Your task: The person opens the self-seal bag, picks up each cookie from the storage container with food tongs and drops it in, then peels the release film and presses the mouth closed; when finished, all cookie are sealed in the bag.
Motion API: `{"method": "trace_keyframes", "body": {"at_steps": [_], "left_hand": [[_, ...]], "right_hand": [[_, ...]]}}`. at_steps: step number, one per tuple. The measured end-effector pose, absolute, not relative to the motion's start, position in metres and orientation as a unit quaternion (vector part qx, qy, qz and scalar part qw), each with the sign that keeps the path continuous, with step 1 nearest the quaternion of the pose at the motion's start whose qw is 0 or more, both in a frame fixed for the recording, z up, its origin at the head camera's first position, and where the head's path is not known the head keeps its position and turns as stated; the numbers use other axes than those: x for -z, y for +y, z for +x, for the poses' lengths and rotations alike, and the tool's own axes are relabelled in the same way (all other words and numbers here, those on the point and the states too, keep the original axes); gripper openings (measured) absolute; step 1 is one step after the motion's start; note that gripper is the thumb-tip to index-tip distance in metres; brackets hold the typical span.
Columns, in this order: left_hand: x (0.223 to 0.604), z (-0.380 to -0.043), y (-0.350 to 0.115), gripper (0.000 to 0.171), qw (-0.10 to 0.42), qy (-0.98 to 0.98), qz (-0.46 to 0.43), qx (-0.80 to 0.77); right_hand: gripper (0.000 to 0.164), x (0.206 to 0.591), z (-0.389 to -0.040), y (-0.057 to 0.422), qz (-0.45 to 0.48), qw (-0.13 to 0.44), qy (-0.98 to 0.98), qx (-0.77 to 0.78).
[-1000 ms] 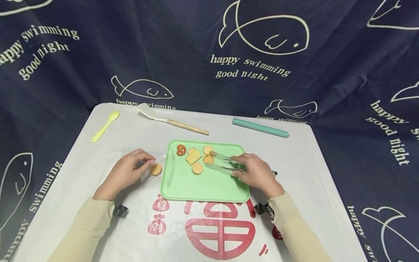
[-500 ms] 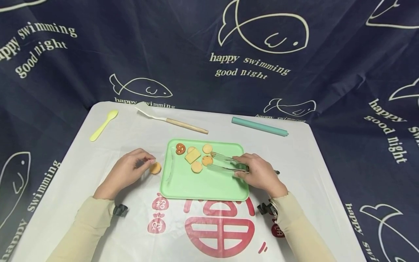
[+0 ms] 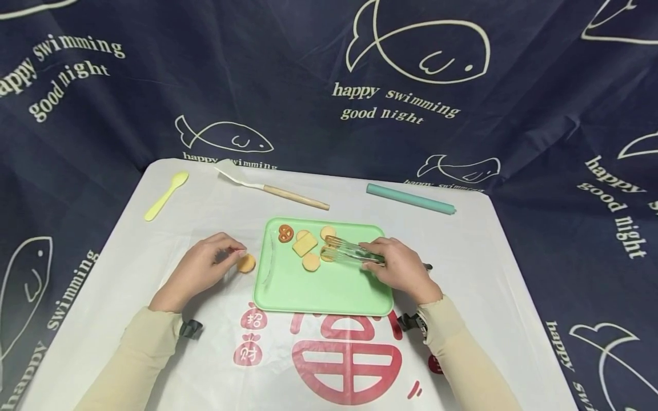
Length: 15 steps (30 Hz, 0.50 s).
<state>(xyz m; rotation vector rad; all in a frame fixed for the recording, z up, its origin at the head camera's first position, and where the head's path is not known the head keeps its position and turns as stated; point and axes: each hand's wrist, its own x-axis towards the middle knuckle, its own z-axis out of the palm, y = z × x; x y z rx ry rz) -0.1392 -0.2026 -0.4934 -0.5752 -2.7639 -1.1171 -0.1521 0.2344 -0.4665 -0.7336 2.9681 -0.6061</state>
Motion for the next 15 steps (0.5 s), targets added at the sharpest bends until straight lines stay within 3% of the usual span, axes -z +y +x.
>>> {"method": "trace_keyframes", "body": {"at_steps": [15], "left_hand": [[0.491, -0.139, -0.200, 0.007, 0.044, -0.912, -0.184, 0.365]], "right_hand": [[0.052, 0.453, -0.132, 0.258, -0.204, 0.056, 0.957, 0.200]]}}
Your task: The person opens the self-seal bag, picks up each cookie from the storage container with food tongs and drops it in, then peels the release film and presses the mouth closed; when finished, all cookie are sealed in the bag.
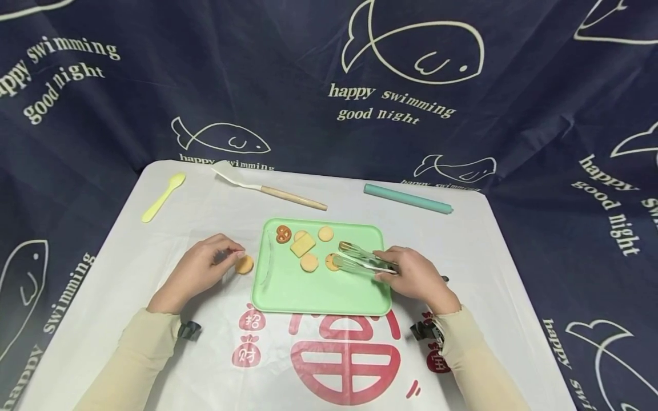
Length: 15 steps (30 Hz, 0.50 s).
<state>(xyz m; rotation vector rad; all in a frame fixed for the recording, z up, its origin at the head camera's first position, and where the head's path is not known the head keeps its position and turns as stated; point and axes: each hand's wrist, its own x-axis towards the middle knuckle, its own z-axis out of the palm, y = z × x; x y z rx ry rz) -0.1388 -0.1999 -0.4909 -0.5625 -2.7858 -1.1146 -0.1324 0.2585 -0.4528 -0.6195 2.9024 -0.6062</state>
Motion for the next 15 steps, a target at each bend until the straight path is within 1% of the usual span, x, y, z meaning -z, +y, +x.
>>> {"method": "trace_keyframes", "body": {"at_steps": [8, 15], "left_hand": [[0.4910, -0.1381, -0.1998, 0.007, 0.036, -0.912, -0.179, 0.368], [0.4917, -0.1385, -0.2001, 0.011, 0.030, -0.912, -0.175, 0.369]], "right_hand": [[0.053, 0.4489, -0.1275, 0.2606, -0.221, 0.066, 0.952, 0.201], [0.054, 0.4509, -0.1254, 0.2580, -0.234, 0.062, 0.951, 0.190]]}}
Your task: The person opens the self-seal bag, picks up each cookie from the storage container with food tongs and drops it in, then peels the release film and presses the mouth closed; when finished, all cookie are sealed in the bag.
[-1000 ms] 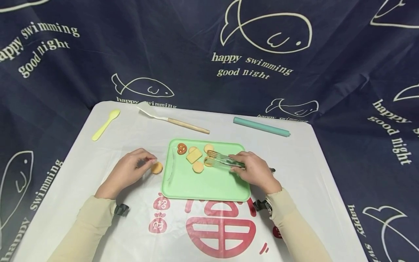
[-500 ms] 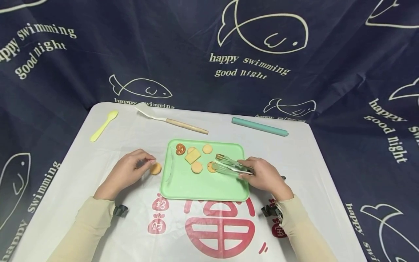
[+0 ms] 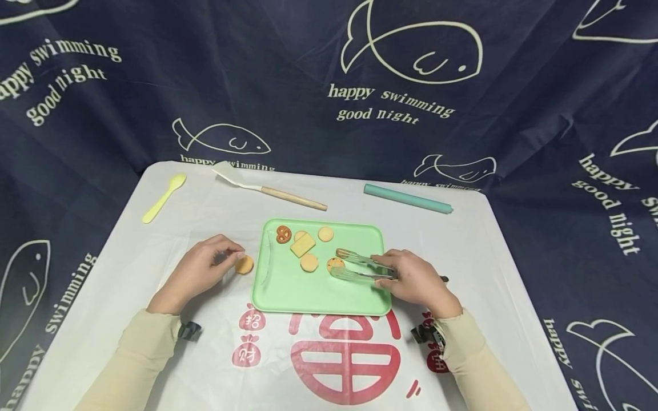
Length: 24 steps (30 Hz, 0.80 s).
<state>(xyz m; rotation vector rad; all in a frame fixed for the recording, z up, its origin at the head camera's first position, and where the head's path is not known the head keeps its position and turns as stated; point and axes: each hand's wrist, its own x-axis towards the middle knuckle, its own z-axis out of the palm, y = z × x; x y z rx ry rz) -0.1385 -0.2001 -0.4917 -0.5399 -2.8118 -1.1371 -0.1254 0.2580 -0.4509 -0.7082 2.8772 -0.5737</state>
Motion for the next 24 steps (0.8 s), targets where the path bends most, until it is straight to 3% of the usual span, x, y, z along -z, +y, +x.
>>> {"method": "trace_keyframes", "body": {"at_steps": [24], "left_hand": [[0.4896, -0.1392, -0.1991, 0.008, 0.037, -0.910, -0.182, 0.370]], "right_hand": [[0.052, 0.4604, -0.1258, 0.2575, -0.251, 0.030, 0.941, 0.225]]}}
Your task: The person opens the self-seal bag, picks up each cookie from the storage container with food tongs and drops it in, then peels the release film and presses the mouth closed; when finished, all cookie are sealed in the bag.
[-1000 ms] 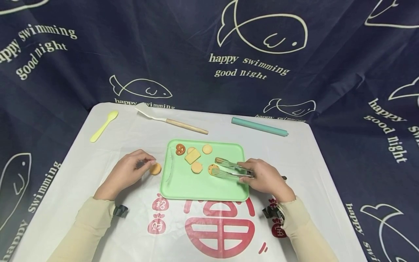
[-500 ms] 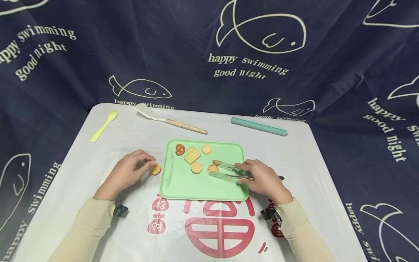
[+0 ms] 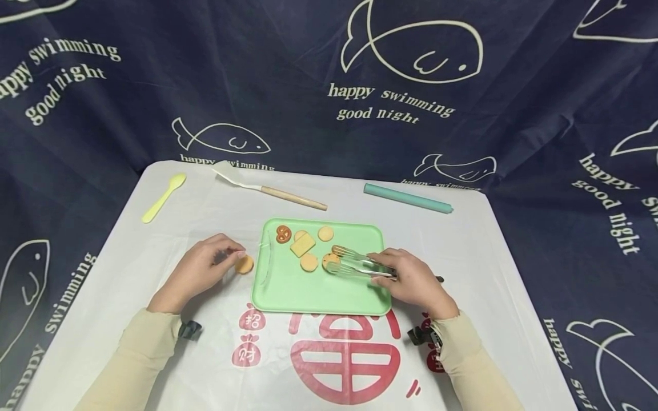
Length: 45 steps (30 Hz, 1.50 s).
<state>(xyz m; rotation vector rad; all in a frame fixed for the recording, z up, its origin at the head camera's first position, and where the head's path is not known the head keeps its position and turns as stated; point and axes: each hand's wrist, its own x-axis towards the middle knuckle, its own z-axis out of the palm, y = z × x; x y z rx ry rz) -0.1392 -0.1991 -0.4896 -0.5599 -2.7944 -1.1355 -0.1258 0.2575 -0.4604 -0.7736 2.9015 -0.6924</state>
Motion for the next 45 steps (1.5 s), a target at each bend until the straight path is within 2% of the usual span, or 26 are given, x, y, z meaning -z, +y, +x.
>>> {"method": "trace_keyframes", "body": {"at_steps": [5, 11, 17, 28, 34, 45], "left_hand": [[0.489, -0.138, -0.201, 0.008, 0.040, -0.911, -0.183, 0.369], [0.490, -0.138, -0.202, 0.009, 0.036, -0.910, -0.180, 0.371], [0.490, -0.138, -0.203, 0.010, 0.028, -0.912, -0.175, 0.371], [0.486, -0.137, -0.204, 0.006, 0.050, -0.906, -0.189, 0.374], [0.486, -0.137, -0.204, 0.009, 0.046, -0.904, -0.184, 0.382], [0.485, -0.137, -0.206, 0.009, 0.074, -0.898, -0.190, 0.390]], "right_hand": [[0.050, 0.461, -0.133, 0.238, -0.273, 0.028, 0.932, 0.237], [0.049, 0.461, -0.145, 0.198, -0.307, 0.051, 0.917, 0.250], [0.049, 0.458, -0.158, 0.158, -0.336, 0.049, 0.908, 0.243], [0.050, 0.460, -0.172, 0.102, -0.368, 0.063, 0.910, 0.183], [0.049, 0.455, -0.173, 0.080, -0.365, 0.074, 0.915, 0.156], [0.050, 0.452, -0.172, 0.066, -0.368, 0.083, 0.915, 0.143]]}}
